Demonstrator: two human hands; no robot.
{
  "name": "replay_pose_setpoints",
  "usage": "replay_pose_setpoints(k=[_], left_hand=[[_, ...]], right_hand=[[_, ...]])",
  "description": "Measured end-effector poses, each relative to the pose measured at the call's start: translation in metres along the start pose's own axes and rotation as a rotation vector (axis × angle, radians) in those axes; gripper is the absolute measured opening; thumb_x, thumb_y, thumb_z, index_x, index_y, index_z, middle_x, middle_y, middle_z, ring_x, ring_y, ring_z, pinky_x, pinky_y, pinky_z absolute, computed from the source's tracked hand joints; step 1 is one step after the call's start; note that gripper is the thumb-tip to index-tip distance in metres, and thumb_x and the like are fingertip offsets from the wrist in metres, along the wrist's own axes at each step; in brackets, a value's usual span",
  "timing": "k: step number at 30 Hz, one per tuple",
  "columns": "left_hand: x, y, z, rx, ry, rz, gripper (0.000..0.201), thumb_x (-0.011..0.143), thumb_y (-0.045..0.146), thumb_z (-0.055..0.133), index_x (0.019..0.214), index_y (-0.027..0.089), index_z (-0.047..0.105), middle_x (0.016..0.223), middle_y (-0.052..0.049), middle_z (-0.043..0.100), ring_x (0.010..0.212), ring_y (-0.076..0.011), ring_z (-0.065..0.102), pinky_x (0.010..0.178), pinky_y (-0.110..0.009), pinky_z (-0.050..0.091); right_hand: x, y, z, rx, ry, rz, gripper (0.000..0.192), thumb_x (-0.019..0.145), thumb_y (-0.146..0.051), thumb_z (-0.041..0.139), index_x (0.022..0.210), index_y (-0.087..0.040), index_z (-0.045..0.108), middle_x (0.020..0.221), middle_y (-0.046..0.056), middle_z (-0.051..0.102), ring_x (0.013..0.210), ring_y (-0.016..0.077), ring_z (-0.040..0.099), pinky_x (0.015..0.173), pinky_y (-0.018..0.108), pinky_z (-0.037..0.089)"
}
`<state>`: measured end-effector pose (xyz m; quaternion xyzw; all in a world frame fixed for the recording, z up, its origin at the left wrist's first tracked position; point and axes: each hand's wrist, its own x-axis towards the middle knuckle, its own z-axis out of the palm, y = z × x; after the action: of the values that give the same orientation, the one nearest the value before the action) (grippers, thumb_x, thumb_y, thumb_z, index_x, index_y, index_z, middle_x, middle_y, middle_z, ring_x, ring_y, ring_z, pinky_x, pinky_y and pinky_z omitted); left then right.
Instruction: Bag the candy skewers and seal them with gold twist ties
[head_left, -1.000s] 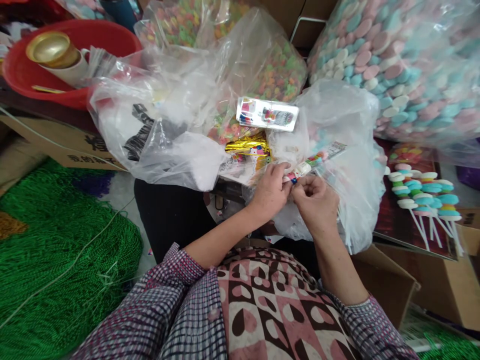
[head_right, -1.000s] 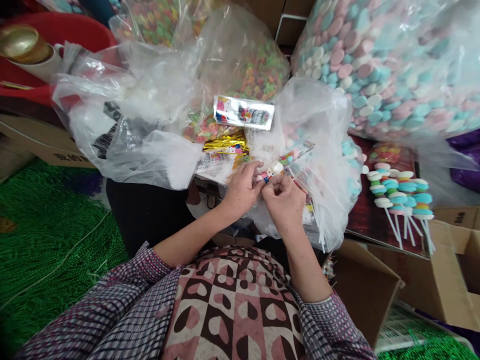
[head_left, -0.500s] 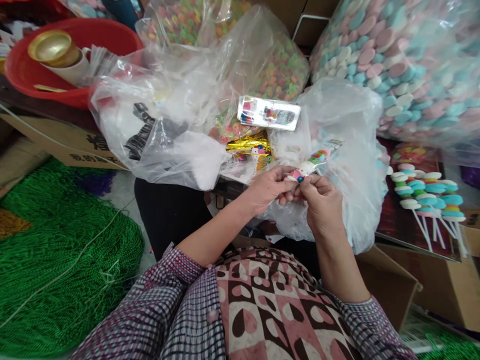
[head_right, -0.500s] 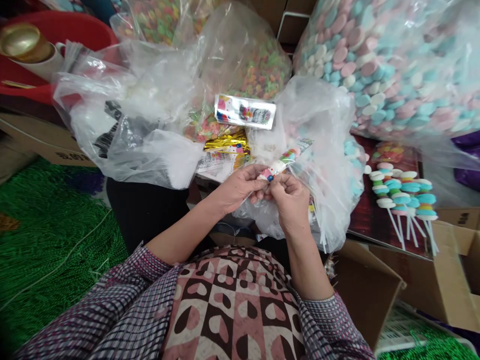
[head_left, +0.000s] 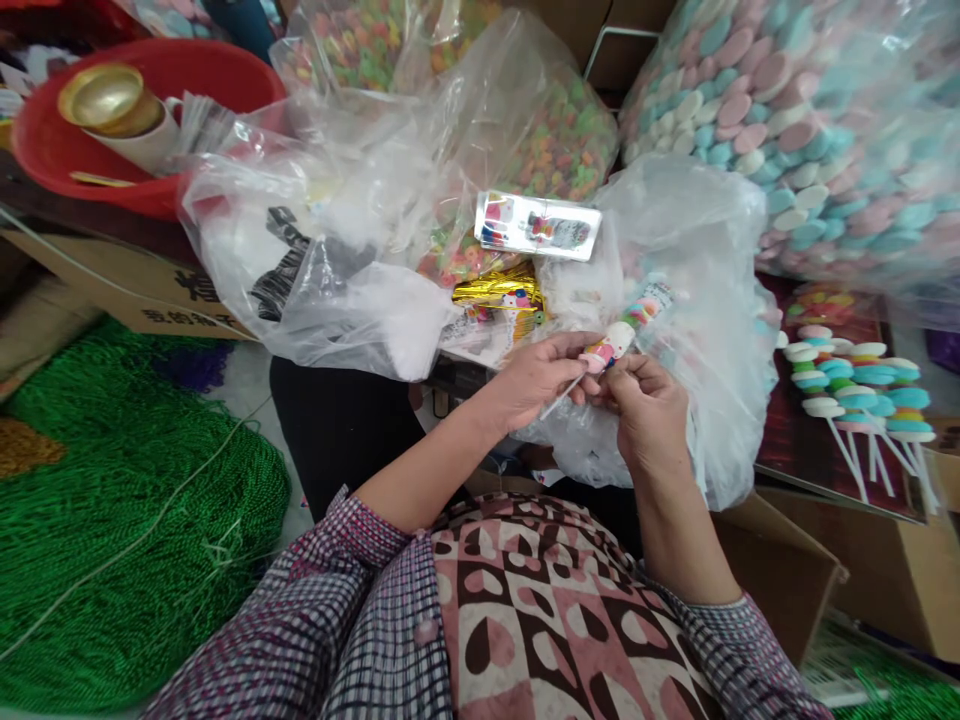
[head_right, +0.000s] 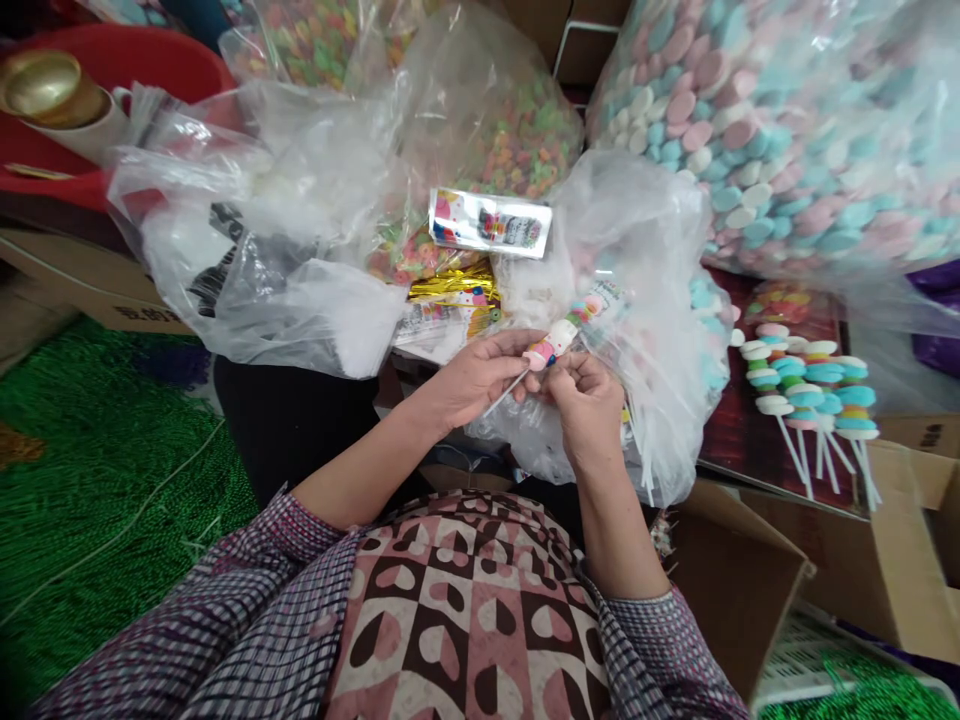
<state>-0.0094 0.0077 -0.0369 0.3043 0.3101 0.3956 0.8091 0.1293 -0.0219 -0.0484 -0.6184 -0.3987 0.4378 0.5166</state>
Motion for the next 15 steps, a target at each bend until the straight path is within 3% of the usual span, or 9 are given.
replay_pose_setpoints(k=[4,9,12,15], left_hand=[[-0.001,-0.004,0.000,0.088,0.016,0.027,0.029,0.081,0.020,0.067,0.110,0.018,0.064,0.089,0.001,0.066,0.050,-0.0033,0.053,0.042,-0.019,0.034],[-0.002,-0.009,-0.001,0.224,0.033,0.037,0.029,0.088,0.024,0.061,0.116,0.022,0.060,0.079,0.005,0.060,0.040,-0.0015,0.043,0.037,-0.018,0.025],[-0.002,-0.010,0.001,0.372,0.125,0.141,0.023,0.089,0.024,0.058,0.112,0.021,0.064,0.080,0.004,0.063,0.043,-0.0023,0.043,0.042,-0.019,0.032],[-0.001,-0.011,0.004,0.569,0.274,0.332,0.020,0.084,0.018,0.063,0.104,0.020,0.068,0.088,0.000,0.068,0.060,-0.0056,0.052,0.056,-0.019,0.043]], right_hand=[[0.000,-0.004,-0.001,-0.020,-0.017,-0.039,0.013,0.068,-0.031,0.066,0.067,-0.022,0.057,0.054,-0.005,0.057,0.047,0.0111,0.050,0.048,0.026,0.044],[-0.005,-0.009,-0.004,-0.095,-0.089,-0.116,0.010,0.068,-0.026,0.064,0.064,-0.022,0.056,0.051,-0.005,0.056,0.046,0.0109,0.049,0.049,0.025,0.043],[-0.008,-0.008,-0.006,-0.129,-0.137,-0.141,0.009,0.070,-0.025,0.064,0.065,-0.022,0.057,0.052,-0.005,0.058,0.047,0.0112,0.051,0.048,0.025,0.041],[-0.011,-0.009,-0.007,-0.125,-0.133,-0.172,0.010,0.072,-0.026,0.065,0.068,-0.022,0.058,0.052,-0.005,0.058,0.046,0.0110,0.050,0.048,0.025,0.041]])
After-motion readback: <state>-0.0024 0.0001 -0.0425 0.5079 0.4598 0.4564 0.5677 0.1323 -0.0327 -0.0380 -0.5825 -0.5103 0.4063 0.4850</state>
